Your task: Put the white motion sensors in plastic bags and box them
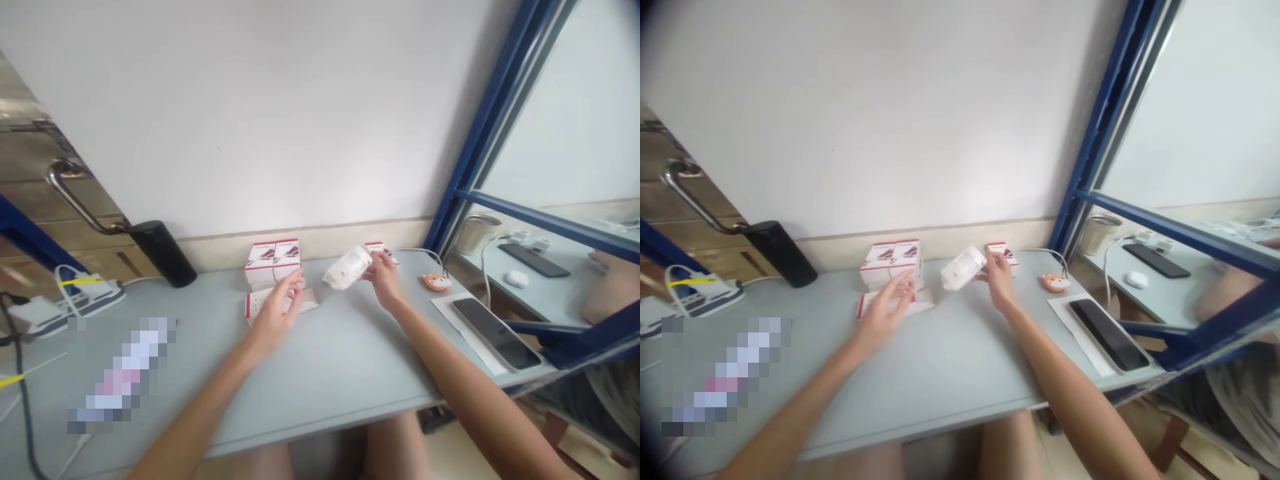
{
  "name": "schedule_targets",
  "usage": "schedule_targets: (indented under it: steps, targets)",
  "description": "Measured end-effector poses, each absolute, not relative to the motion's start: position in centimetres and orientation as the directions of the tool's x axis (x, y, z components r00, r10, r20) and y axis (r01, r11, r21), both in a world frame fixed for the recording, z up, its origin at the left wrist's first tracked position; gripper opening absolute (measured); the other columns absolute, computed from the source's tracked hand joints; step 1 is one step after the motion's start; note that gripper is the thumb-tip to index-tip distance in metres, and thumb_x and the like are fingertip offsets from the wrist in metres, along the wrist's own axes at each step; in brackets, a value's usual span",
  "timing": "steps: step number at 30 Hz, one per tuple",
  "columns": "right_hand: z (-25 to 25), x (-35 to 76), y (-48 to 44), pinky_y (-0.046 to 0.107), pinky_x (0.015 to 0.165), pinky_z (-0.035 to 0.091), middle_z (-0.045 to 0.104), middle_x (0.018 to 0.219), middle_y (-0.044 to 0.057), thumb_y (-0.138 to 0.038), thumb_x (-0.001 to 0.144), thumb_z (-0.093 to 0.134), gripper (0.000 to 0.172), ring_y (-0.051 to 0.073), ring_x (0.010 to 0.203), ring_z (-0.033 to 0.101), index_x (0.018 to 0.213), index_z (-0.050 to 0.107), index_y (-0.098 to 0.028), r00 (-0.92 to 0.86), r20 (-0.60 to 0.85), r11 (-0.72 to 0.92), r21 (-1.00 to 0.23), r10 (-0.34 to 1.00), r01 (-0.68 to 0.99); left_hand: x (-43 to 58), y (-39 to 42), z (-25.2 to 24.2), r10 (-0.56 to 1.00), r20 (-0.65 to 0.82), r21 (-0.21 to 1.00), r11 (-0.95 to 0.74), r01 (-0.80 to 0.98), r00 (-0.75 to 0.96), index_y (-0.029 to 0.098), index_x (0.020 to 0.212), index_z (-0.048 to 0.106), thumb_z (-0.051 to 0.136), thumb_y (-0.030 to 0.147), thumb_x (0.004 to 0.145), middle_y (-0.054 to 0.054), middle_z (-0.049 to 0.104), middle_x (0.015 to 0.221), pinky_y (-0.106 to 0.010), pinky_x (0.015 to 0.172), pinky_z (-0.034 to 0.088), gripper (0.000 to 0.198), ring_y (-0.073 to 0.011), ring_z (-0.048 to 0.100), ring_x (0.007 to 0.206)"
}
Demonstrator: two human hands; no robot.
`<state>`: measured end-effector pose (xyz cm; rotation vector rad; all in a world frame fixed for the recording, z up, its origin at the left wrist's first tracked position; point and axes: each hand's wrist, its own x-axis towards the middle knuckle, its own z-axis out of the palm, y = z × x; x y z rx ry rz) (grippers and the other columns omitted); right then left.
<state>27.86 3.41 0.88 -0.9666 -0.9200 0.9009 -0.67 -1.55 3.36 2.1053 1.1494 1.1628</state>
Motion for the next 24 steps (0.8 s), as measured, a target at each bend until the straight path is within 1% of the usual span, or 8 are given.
schedule_targets:
  steps: [2,5,8,10,15,17,20,24]
  targets:
    - [1.2,26.6,2.7,0.031,0.058,0.061,0.063,0.084,-0.001,-0.065,0.083,0.069,0.043,0.018,0.072,0.067,0.091,0.055,-0.025,0.284,0.197,0.27,-0.93,0.938,-0.249,1.0,-2.4,2.6,0.912,0.311,0.872,-0.386,0.301,0.268,0.024,0.158,0.036,0.058,0.048,0.101,-0.015,0.061,0.145,-0.042,0.104,0.052,0.066,-0.0219,0.068,0.114]
    - [1.6,24.5,1.4,0.03,0.059,0.06,0.062,0.085,0.0,-0.061,0.086,0.069,0.04,0.018,0.073,0.067,0.09,0.055,-0.024,0.208,0.181,0.237,-0.929,0.961,-0.285,2.1,-2.6,2.1,0.934,0.142,0.983,-0.173,0.068,0.329,0.016,0.149,0.046,0.065,0.056,0.095,-0.014,0.072,0.117,-0.038,0.086,0.055,0.07,-0.02,0.07,0.09]
    - [1.7,23.1,0.4,0.028,0.059,0.06,0.061,0.091,-0.001,-0.055,0.088,0.069,0.034,0.017,0.078,0.066,0.096,0.053,-0.026,0.21,0.188,0.246,-0.922,0.959,-0.299,2.0,-2.3,2.2,0.928,0.096,0.995,-0.094,-0.025,0.36,0.014,0.127,0.064,0.068,0.054,0.093,-0.013,0.075,0.109,-0.035,0.083,0.054,0.052,-0.0209,0.07,0.09]
    - [1.7,22.8,0.1,0.027,0.059,0.06,0.059,0.095,-0.002,-0.052,0.089,0.068,0.032,0.016,0.082,0.064,0.102,0.051,-0.029,0.251,0.23,0.294,-0.921,0.94,-0.257,1.8,-2.1,2.2,0.924,0.079,0.996,-0.054,-0.077,0.374,0.015,0.126,0.065,0.069,0.045,0.091,-0.013,0.075,0.115,-0.036,0.086,0.054,0.046,-0.0222,0.071,0.096]
    - [1.8,23.6,0.2,0.028,0.06,0.057,0.061,0.103,0.002,-0.06,0.095,0.056,0.035,0.017,0.082,0.062,0.107,0.059,-0.028,0.14,0.382,0.39,-0.921,0.913,-0.028,1.7,-1.7,1.6,0.901,0.052,0.978,0.041,-0.205,0.431,0.017,0.135,0.061,0.067,0.016,0.073,-0.014,0.074,0.126,-0.039,0.096,0.052,0.062,-0.0246,0.071,0.108]
    - [2.0,23.8,0.1,0.028,0.06,0.055,0.062,0.096,0.0,-0.06,0.091,0.065,0.036,0.015,0.074,0.061,0.103,0.06,-0.027,0.101,0.389,0.39,-0.921,0.916,0.012,1.7,-1.6,1.4,0.892,0.048,0.967,0.07,-0.244,0.449,0.017,0.134,0.061,0.064,0.019,0.073,-0.014,0.073,0.127,-0.041,0.098,0.052,0.061,-0.0252,0.071,0.107]
    - [2.7,23.6,-0.4,0.027,0.057,0.05,0.061,0.081,-0.003,-0.059,0.089,0.07,0.036,0.013,0.062,0.055,0.098,0.06,-0.025,0.093,0.392,0.388,-0.92,0.915,0.059,1.7,-1.8,1.5,0.879,0.023,0.954,0.123,-0.274,0.476,0.018,0.134,0.06,0.065,0.032,0.085,-0.015,0.071,0.129,-0.043,0.096,0.053,0.052,-0.0254,0.073,0.103]
    - [3.6,23.4,-1.3,0.027,0.054,0.048,0.061,0.079,-0.001,-0.064,0.091,0.067,0.04,0.013,0.06,0.053,0.092,0.064,-0.024,0.109,0.408,0.401,-0.913,0.907,0.074,2.0,-2.5,1.5,0.868,-0.022,0.94,0.187,-0.285,0.496,0.018,0.125,0.064,0.073,0.037,0.091,-0.013,0.072,0.123,-0.039,0.094,0.053,0.04,-0.0221,0.073,0.097]
